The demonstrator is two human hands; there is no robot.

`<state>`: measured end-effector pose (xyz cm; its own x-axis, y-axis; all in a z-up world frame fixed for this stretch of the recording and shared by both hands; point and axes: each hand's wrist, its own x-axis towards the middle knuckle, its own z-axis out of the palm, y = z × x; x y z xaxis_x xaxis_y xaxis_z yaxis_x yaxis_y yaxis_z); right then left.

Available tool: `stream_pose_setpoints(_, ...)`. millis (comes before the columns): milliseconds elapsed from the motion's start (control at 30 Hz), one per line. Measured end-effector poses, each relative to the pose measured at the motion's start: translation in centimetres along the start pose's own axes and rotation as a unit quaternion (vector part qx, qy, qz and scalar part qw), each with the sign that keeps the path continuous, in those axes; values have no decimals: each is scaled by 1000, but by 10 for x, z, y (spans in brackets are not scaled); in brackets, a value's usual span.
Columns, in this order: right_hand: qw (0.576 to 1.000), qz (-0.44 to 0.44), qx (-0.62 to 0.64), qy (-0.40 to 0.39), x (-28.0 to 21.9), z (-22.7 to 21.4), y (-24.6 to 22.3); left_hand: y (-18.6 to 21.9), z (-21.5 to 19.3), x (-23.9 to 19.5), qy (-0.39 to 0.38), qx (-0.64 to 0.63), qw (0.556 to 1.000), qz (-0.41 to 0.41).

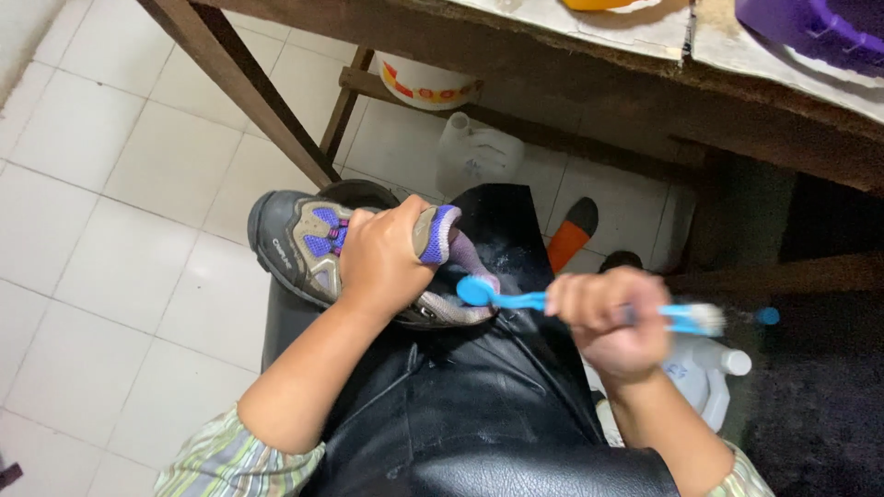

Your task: The person scrubs the interior and exterior of a hiking shoe using a blue toothbrush and soapy water from a green bowl. They repeatedly dip the brush into the bowl and scrub different areas of the shoe while holding it on their lap.

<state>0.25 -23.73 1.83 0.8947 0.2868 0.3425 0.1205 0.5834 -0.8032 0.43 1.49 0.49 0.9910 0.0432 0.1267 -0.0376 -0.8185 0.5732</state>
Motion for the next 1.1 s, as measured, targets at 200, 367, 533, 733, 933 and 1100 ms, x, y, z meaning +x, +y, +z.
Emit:
stream_pose_setpoints(200, 983, -83, -152, 54, -1, -29, -53, -6, -9, -7, 23, -31, 998, -55)
stream_pose_setpoints(367, 921, -99, -349, -144, 3, 3, -69, 0, -22, -12, 52, -53, 996, -46)
stream_pose_setpoints(533, 806, 41, -560, -188, 2, 54, -40, 19, -58, -12, 135, -201, 967, -83)
stream_pose_setpoints(733, 684, -121, -690, -204, 6, 56, -44, 37, -72, -16, 198, -328, 917, -112)
stream_pose_setpoints(933, 723, -126, -651, -196, 6, 37, -36, 37, -75, -33, 182, -418, 890, 25)
stream_pose_setpoints(1100, 716, -154, -660, -165, 6, 29, -37, 14, -85, -46, 230, -266, 919, 180)
